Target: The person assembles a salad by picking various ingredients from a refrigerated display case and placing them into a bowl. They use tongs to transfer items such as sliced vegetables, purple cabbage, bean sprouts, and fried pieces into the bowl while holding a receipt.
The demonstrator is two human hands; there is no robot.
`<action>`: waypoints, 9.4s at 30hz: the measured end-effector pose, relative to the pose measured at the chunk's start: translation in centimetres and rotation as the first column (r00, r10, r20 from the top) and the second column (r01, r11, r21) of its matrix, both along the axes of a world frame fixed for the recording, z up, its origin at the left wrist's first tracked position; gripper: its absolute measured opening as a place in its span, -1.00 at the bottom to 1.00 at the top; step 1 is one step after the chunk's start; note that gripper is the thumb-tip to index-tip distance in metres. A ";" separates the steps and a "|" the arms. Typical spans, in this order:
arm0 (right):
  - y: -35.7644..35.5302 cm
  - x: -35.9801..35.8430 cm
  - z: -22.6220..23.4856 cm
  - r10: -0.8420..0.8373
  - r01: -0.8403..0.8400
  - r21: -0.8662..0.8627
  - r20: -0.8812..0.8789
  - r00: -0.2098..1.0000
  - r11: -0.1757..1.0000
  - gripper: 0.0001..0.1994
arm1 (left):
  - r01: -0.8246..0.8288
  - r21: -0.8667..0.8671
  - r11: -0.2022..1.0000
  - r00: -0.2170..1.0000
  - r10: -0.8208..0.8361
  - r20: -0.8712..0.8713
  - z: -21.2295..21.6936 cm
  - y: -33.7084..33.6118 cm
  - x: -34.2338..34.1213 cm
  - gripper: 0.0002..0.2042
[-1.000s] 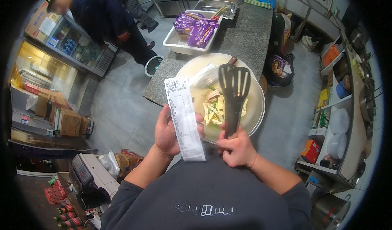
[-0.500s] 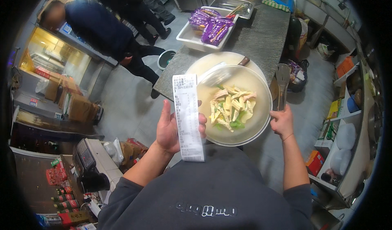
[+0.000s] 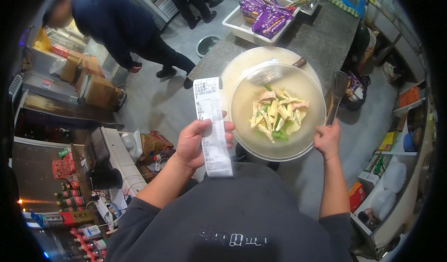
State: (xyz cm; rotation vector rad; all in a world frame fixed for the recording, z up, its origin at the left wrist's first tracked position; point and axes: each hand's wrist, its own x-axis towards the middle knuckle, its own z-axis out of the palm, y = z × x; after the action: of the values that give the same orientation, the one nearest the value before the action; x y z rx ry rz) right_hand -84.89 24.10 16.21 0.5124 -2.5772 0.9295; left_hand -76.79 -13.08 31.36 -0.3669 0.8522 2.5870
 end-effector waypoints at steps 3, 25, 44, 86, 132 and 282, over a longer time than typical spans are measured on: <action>0.3 0.1 -0.1 -0.106 0.106 0.010 0.097 0.990 0.994 -0.81 | 0.016 0.041 0.999 0.999 -0.015 -0.036 -0.6 -2.2 -0.7 -0.59; -20.9 8.5 13.1 -0.517 0.512 0.099 0.028 0.856 0.853 -0.91 | 0.076 -0.379 0.922 0.993 -0.104 -0.055 -8.4 -32.3 -11.4 -0.60; -55.5 -30.5 8.6 0.538 -0.534 -0.236 -0.053 0.841 0.812 -0.81 | -0.577 -0.301 0.759 0.801 0.598 -0.027 -5.7 -50.6 -18.6 -0.60; -52.0 -67.4 20.3 -0.038 -0.129 0.481 0.321 0.946 0.867 -0.75 | 0.070 -0.583 0.809 0.965 0.093 0.245 -5.1 -53.6 -73.8 -0.37; -23.2 -156.6 -3.5 -0.178 -0.300 0.605 0.603 0.777 0.738 -0.62 | -0.268 -0.569 0.777 0.815 0.498 0.296 -15.6 -37.8 -139.9 -0.37; -49.1 -161.2 -14.8 -0.203 -0.294 0.405 0.821 0.533 0.866 -0.55 | -0.064 -0.708 0.704 0.830 0.431 0.353 -25.1 -43.9 -151.3 -0.15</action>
State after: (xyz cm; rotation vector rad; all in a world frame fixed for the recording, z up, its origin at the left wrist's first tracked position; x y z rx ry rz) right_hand -246.05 -25.01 1.41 0.2589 -3.8033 0.5437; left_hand -228.07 -56.97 6.30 -1.3938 1.5975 2.1101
